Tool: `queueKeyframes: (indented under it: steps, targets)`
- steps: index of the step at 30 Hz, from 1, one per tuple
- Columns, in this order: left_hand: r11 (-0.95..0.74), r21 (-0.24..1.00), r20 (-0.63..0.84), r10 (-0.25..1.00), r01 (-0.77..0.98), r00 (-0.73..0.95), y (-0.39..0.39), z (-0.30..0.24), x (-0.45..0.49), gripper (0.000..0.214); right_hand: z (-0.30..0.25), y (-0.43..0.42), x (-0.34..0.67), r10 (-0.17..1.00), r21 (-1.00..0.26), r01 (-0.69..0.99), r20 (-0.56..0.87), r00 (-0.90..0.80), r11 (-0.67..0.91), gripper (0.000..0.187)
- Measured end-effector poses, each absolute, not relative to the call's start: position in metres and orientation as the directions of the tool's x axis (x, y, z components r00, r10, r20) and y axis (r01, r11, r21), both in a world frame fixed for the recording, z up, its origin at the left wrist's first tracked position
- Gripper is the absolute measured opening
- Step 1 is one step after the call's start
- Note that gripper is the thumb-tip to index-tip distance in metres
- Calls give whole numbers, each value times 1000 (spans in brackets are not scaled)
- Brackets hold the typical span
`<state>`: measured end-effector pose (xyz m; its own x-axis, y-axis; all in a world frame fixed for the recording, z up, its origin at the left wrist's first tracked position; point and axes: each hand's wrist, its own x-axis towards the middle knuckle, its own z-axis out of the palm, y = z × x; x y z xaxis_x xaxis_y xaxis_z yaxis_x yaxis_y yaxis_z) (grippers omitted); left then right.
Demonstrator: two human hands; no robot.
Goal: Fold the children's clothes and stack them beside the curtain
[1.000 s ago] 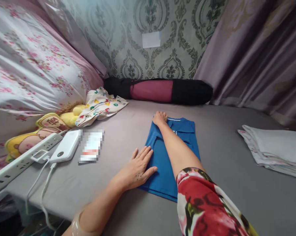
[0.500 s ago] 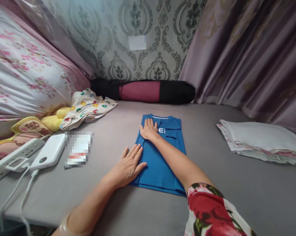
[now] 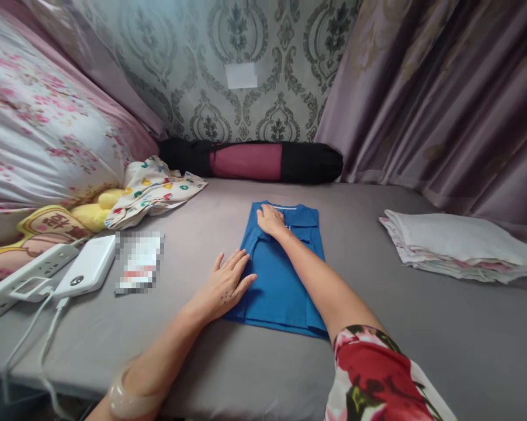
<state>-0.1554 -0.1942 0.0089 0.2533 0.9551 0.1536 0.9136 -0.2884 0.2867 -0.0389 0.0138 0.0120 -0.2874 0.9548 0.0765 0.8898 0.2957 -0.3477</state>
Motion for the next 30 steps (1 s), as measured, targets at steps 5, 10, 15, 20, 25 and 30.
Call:
queueKeyframes:
  steps: [5,10,15,20,25,30]
  targets:
    - [-299,284,174,950,911,257,-193,10,-160,46,18,27,-9,988,-297,949,139,-69,108,37]
    - [-292,305,156,954,906,255,-193,11,-163,43,8,34,1,987,-321,947,147,58,-8,29]
    - [-289,320,157,955,902,250,-193,11,-164,42,5,35,0,985,-370,929,154,78,-16,22]
    - [-291,320,162,954,901,251,-193,11,-164,44,10,33,-2,979,-410,912,183,91,-8,20]
    - [-297,319,168,952,900,255,-194,11,-163,43,16,28,-12,969,-521,843,247,2,131,23]
    - [-301,332,189,950,894,249,-194,10,-163,44,17,17,-30,941,-510,809,303,-149,292,24]
